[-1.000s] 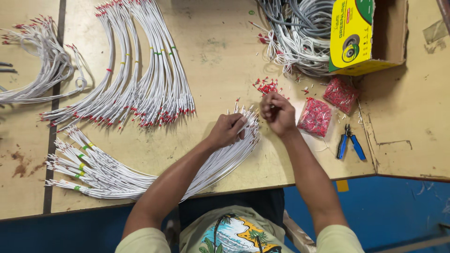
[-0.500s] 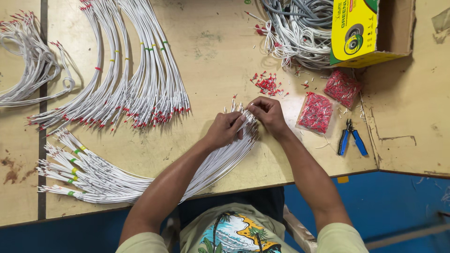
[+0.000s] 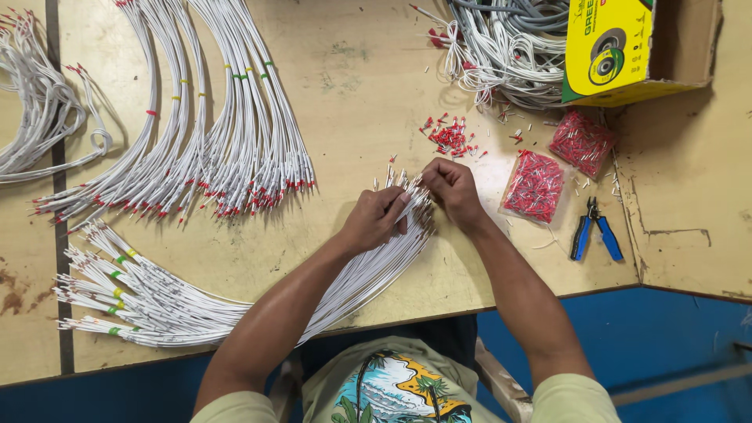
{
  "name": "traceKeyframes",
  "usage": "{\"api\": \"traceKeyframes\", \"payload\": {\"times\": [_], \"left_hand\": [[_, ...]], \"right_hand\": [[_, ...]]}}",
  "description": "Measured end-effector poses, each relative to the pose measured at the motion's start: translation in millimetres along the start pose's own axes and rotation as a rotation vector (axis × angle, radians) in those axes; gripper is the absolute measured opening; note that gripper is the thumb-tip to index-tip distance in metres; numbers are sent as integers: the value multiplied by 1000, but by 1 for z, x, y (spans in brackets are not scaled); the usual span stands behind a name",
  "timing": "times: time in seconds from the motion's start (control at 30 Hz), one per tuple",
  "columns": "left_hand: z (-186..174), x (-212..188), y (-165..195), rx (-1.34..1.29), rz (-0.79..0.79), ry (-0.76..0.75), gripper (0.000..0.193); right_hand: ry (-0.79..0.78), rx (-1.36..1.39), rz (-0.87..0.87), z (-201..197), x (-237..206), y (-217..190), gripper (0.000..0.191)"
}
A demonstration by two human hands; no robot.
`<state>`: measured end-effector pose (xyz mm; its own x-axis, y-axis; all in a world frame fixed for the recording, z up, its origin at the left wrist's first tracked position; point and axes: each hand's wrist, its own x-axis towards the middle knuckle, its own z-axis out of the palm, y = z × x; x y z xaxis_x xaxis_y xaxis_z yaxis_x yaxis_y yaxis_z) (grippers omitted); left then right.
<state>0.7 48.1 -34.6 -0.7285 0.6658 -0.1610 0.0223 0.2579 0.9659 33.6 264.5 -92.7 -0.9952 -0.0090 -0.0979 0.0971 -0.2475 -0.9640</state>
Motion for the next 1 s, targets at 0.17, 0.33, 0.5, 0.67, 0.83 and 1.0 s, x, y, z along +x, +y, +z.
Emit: {"api": "traceKeyframes", "payload": {"times": [0.17,0.33,0.5,0.67,0.83,1.0], "left_hand": [[2,2,-4,13,6,13,30],[7,0,-10,64,94,67,26],[8,1,-14,80,152,71,26],[9,1,-19,98,188,113,26],[10,-2,-24,125,243,109,24],[9,-3,-21,94,144,72,31]], "right_hand": [[-13,-162,-8,0,-2,-4,11],[-12,-71,-2,0,-1,1,14],[8,72,-40,-6,1,14,13],[41,40,-74,-2,0,25,12],[251,438,-161,-21,13,-19,17],[184,470,-147,-43,1,-38,15]]}}
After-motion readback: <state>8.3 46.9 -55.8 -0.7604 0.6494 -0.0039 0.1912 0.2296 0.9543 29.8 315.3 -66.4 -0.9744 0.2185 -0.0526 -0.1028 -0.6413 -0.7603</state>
